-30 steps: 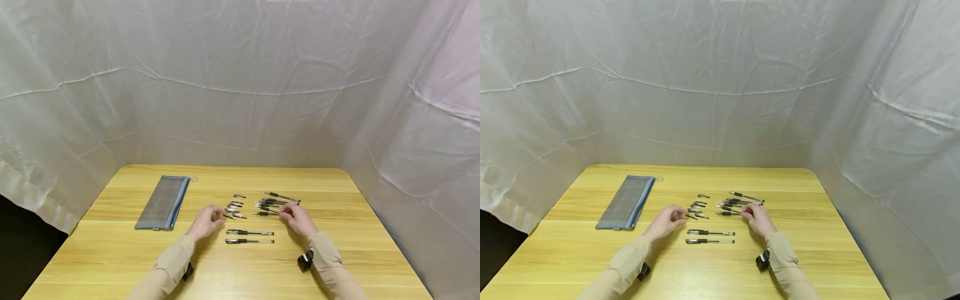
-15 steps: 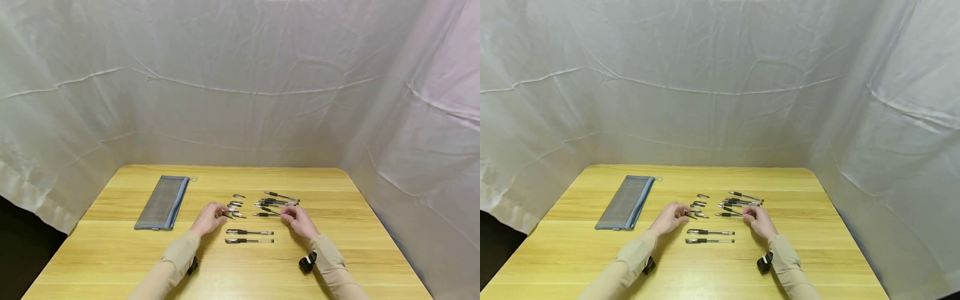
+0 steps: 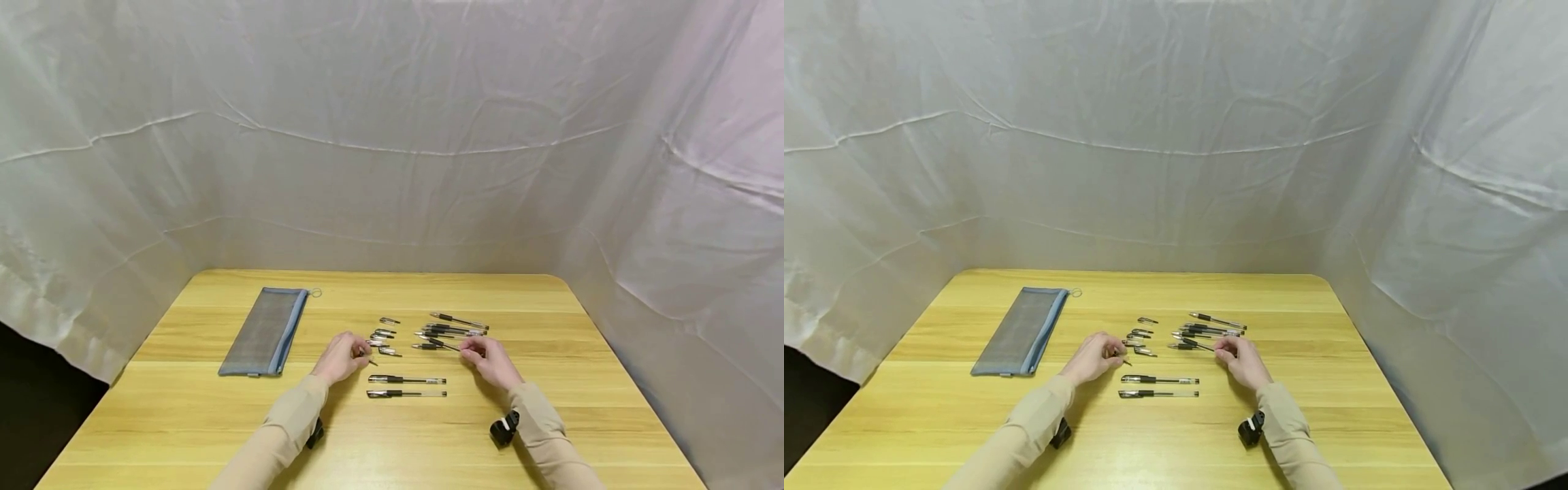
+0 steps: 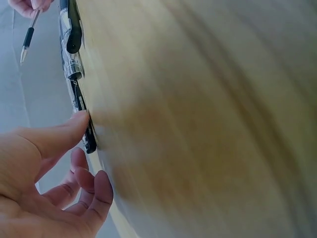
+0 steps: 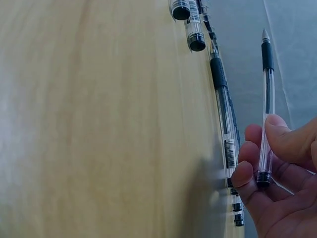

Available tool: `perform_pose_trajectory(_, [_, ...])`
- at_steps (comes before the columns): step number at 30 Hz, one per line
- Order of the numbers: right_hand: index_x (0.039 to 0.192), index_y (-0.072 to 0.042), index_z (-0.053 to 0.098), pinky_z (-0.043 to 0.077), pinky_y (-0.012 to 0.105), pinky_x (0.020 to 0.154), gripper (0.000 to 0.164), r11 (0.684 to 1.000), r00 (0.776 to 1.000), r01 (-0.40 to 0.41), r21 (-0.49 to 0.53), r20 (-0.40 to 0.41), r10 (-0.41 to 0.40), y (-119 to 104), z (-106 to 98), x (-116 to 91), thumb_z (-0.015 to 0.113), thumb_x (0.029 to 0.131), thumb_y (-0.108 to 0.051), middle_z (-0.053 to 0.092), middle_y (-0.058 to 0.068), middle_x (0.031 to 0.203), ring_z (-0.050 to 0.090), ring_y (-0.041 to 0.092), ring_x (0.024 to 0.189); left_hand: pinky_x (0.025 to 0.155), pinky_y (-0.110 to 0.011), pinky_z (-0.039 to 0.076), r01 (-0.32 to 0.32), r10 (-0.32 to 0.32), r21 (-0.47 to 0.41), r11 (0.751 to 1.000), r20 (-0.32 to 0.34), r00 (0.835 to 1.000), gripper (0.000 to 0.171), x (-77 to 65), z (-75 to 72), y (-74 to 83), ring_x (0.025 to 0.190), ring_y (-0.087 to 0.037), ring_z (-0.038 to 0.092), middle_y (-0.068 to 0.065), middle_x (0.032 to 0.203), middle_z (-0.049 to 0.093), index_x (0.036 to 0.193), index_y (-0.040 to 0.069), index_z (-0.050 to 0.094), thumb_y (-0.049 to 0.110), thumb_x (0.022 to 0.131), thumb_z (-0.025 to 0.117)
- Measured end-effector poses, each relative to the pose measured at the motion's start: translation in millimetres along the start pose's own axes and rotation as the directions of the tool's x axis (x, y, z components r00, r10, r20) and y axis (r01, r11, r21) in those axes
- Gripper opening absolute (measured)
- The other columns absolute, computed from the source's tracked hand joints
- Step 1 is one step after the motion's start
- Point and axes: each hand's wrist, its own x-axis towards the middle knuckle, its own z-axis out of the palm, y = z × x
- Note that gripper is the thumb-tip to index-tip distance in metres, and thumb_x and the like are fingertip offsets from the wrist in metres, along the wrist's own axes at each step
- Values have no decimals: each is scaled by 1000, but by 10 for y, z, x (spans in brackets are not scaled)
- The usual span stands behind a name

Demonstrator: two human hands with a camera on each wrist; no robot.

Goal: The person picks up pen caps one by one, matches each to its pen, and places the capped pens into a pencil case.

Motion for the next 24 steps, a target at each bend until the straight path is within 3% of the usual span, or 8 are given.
perform_pose_trajectory(10, [100,-3,69,49,19,70,9,1000,1000,14,-4,8,-14,0,-8,-2,62,96,-4,69,8,87,57,10,77,84,-36,50,28,-28,-33,999,-7,1000,11,-33,-35,-7,86,-15,56,-4,92,65,86,8,72,3,80,80])
perform_pose_trajectory(17, [102,-3,69,49,20,71,9,1000,1000,13,-6,8,-13,-15,-8,-4,62,96,-4,69,8,89,58,11,79,76,-27,49,20,-19,-77,997,9,1000,10,-62,-63,-13,80,-12,57,-4,87,67,90,6,70,3,83,78])
perform_pose_trajectory(24, [102,-3,70,51,19,75,10,999,999,33,-6,13,-33,-52,29,-5,64,95,-5,71,10,93,60,12,83,68,-18,48,65,-63,-181,981,20,998,11,-109,-67,7,76,-12,57,-5,85,67,91,4,69,2,84,77])
